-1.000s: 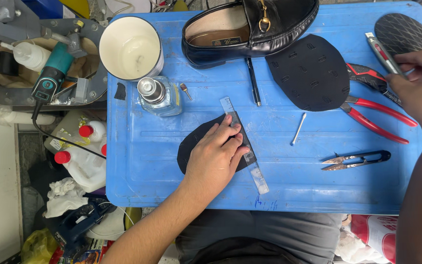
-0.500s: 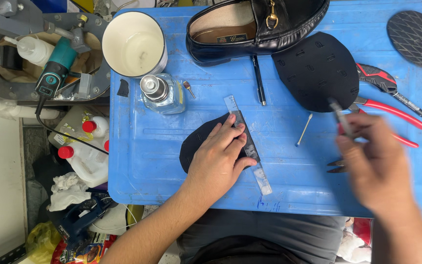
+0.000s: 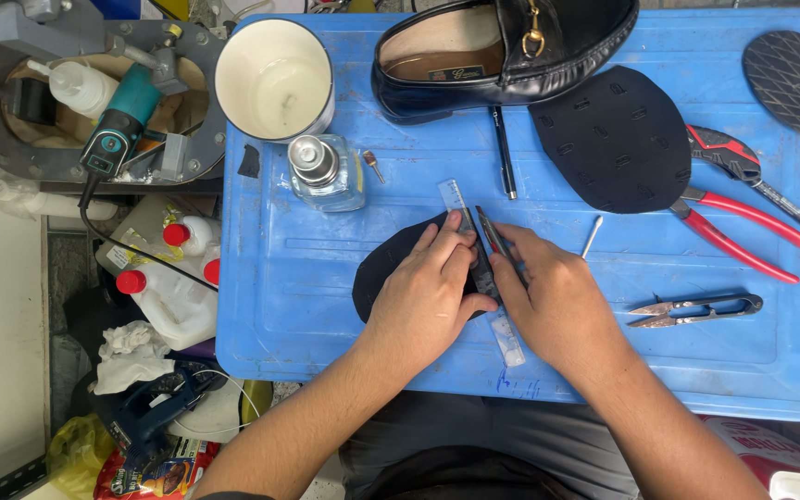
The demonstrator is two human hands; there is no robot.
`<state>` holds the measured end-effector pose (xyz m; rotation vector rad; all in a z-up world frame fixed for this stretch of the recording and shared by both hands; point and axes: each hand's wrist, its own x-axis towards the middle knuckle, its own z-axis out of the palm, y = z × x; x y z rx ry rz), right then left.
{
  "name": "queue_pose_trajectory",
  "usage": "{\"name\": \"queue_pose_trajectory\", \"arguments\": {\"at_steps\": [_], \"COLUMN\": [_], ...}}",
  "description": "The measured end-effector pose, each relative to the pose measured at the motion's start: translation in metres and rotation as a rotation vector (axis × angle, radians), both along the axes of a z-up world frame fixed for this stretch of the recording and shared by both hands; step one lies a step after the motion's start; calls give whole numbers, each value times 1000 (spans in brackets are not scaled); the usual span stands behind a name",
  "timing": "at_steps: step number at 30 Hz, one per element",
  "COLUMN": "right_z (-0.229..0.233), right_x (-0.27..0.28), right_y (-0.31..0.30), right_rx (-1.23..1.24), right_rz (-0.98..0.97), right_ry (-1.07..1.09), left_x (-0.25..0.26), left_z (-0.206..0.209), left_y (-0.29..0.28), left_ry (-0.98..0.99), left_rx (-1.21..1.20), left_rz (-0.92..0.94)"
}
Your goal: The person fits a black rubber sole insert onto the bottom of a black loafer, then uses a ruler and utility knife to trim the excess material along the shoe's edge. The person continues to trim the old sole material around the perimeter of the shoe.
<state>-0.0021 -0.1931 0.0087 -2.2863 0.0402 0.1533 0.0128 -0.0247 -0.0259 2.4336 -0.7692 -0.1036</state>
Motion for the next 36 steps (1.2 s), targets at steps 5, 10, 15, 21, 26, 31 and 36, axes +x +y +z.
{"name": "queue_pose_trajectory", "arguments": {"at_steps": [5,10,15,21,26,31,36], "right_z": [5,8,11,8,7,10,15], "right_x": [5,7,10,9,9,12,18], "right_y": [7,12,15,15,14,17,21], "right_rx": [-67,-131,-152,-161,-161,-220,-341], "right_rz": [76,57,65,73,95,78,130], "right_ry": [-130,-17,-45,-65,-115,48,151], "left_x": [3,4,5,3,3,5,6], "left_z": [-4,-6,-2,-1,-2,-1,0], "left_y": [3,4,5,8,7,4,3], "left_ry": [-4,-16,85,9,-51,-100,-41], "left_rx": [6,26,13,-53,-26,48,21], "left_rz": [8,-3,13,13,-8,-50,-23]}}
